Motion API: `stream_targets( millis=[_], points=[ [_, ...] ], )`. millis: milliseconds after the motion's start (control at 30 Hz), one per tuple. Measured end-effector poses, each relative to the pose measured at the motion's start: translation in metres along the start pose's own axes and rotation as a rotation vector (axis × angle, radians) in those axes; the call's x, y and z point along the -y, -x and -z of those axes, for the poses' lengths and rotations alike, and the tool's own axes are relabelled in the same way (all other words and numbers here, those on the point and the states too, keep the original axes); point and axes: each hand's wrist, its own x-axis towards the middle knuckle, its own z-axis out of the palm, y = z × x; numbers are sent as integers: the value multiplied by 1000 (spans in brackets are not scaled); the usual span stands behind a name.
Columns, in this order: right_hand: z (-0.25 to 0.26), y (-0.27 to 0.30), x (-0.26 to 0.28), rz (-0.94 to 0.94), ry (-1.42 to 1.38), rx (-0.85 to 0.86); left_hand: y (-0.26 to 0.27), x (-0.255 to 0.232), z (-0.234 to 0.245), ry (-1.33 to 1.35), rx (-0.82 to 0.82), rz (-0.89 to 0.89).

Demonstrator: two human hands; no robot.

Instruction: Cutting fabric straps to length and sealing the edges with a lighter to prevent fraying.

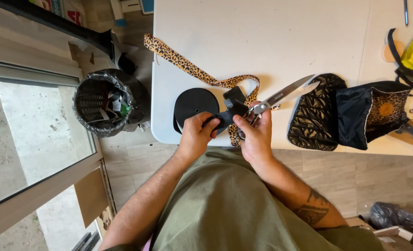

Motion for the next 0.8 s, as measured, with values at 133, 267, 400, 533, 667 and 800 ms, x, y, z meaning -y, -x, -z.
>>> stream_targets(
  millis=[133,267,400,533,667,800],
  points=[
    [-4,11,-6,-1,71,65,2,-6,-9,-12,-16,-40],
    [-12,11,-6,90,120,66,0,-23,-14,-84,-52,-104],
    [-15,9,-3,156,137,45,4,-26,-8,9,53,-74],
    [-12,9,2,147,155,70,0,-9,1,-19,22,-48],
    [21,8,6,107,294,346,-18,2,30,-74,-56,36],
    [80,11,9,-146,337,611,-30,-8,56,-165,-84,87]
  ],
)
